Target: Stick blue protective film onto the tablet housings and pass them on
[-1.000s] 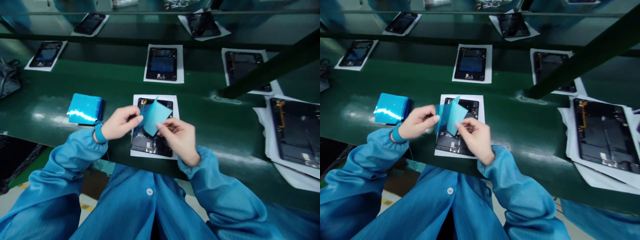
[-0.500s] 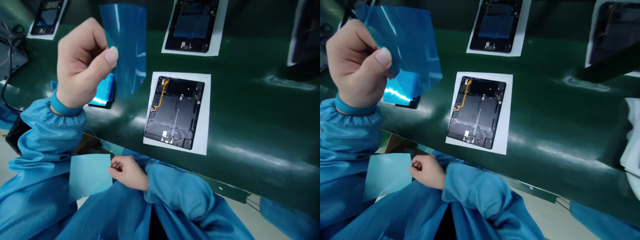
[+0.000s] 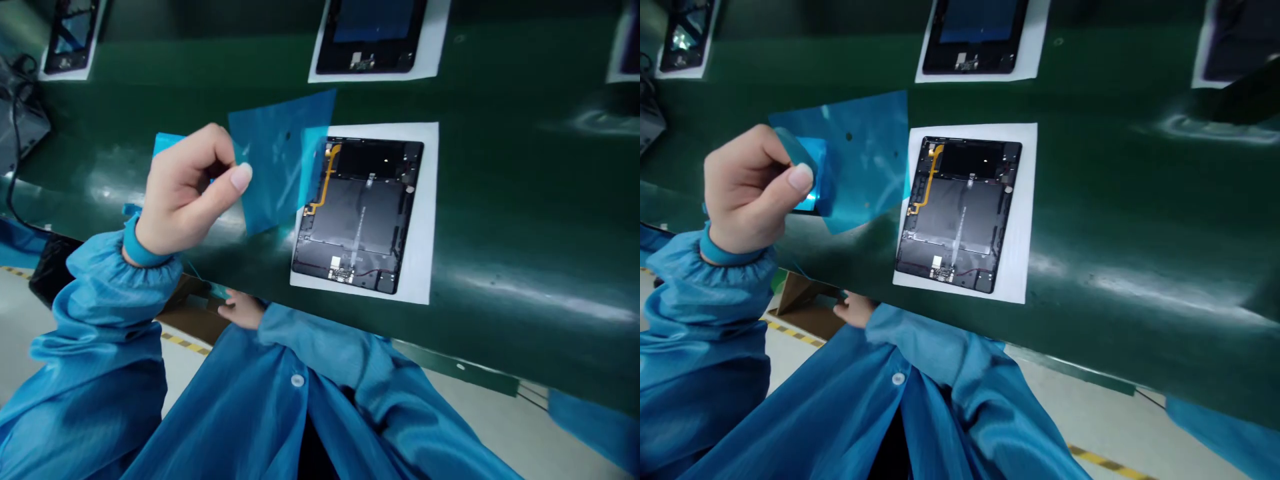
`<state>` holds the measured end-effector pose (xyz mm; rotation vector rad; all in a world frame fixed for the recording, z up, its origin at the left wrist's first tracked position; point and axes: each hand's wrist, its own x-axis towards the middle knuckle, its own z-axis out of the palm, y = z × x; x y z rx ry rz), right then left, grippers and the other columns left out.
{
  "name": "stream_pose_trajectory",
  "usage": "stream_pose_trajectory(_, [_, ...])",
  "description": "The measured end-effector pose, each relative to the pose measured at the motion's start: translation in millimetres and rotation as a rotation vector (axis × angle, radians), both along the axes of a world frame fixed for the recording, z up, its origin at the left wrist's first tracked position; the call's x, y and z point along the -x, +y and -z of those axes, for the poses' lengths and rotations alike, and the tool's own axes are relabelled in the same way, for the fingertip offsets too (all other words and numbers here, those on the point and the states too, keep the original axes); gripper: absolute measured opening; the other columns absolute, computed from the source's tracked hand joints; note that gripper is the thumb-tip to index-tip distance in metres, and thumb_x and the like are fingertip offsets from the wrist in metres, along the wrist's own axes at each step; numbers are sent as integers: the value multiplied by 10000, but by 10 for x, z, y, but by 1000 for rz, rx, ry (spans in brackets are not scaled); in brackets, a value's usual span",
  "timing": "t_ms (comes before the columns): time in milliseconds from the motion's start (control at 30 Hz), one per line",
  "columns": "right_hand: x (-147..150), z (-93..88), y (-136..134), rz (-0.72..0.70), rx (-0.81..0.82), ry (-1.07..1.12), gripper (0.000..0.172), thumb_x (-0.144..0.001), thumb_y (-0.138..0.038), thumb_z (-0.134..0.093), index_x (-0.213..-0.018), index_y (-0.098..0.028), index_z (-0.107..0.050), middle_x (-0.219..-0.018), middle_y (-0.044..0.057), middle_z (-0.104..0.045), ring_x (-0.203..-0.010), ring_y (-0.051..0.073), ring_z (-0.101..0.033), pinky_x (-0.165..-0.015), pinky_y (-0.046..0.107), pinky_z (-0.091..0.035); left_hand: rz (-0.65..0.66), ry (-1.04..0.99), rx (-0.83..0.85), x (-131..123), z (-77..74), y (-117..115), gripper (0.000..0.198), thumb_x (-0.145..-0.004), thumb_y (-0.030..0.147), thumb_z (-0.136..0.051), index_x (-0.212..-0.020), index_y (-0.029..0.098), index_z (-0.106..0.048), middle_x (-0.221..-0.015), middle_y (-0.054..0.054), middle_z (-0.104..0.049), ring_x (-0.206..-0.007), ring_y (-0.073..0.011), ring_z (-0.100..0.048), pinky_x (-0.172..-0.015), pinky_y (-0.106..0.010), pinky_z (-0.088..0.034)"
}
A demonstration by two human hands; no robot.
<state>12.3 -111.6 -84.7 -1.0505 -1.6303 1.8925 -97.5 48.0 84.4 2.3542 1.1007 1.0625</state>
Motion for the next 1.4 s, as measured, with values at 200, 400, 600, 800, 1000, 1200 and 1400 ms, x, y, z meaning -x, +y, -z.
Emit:
stream_pose_trajectory(200, [-1170,-1071,295,93,-551,57,56,-929,-200,-669,-976,-229,-678,-888,-24,-745,-777,133,-717,-741,258,-600,-18,-59,-33,-429,198,-209,201,-966,159,-607,-810,187,-485,-682,34,-455,-622,-67,-430,-570,-228,-375])
stream_pose_trajectory(400, [-1668,-1463,1041,452,-1067,-516,47,-962,-261,-682,-959,-218,-665,-874,20,-705,-732,144,-691,-650,271,-556,-177,-292,61,-1043,453,-333,217,-1025,262,-565,-821,210,-510,-740,15,-486,-662,-96,-489,-625,-286,-461])
stream_pose_trajectory(600, [-1734,-1605,1214,470,-1092,-639,165,-1026,-285,-571,-957,-224,-708,-863,33,-709,-822,167,-718,-702,263,-579,-235,-235,78,-1260,389,-196,327,-1058,426,-496,-809,219,-538,-777,2,-564,-782,-132,-590,-715,-332,-509])
stream_pose_trajectory(800, [-1933,-1681,1338,475,-958,-637,270,-1056,-281,-481,-985,-235,-737,-1015,30,-753,-1027,192,-734,-917,309,-593,-177,-242,-130,-1122,283,28,148,-970,361,-674,-1054,244,-642,-1017,-36,-660,-950,-180,-619,-788,-361,-525])
stream_pose_trajectory(1000, [-2075,-1567,1458,372,-942,-639,176,-986,-259,-586,-982,-207,-754,-984,56,-763,-1018,210,-736,-905,322,-579,-170,242,-263,-843,122,162,210,-997,464,-601,-1096,318,-716,-1092,-43,-646,-1089,-258,-607,-1009,-507,-469])
stream_pose_trajectory(1200, [-2131,-1483,1521,363,-950,-617,139,-958,-269,-630,-947,-207,-754,-864,27,-752,-837,175,-723,-757,304,-545,-210,241,-192,-830,101,209,288,-966,514,-625,-1121,277,-680,-1146,-83,-636,-1085,-272,-600,-949,-459,-492])
stream_pose_trajectory(1400, [-2400,-1102,1783,727,-524,-295,72,-790,-161,-805,-812,-168,-736,-686,30,-713,-572,128,-650,-540,263,-508,-269,654,277,-691,367,-102,413,-998,490,-501,-753,189,-641,-636,-40,-576,-613,-194,-568,-600,-334,-405])
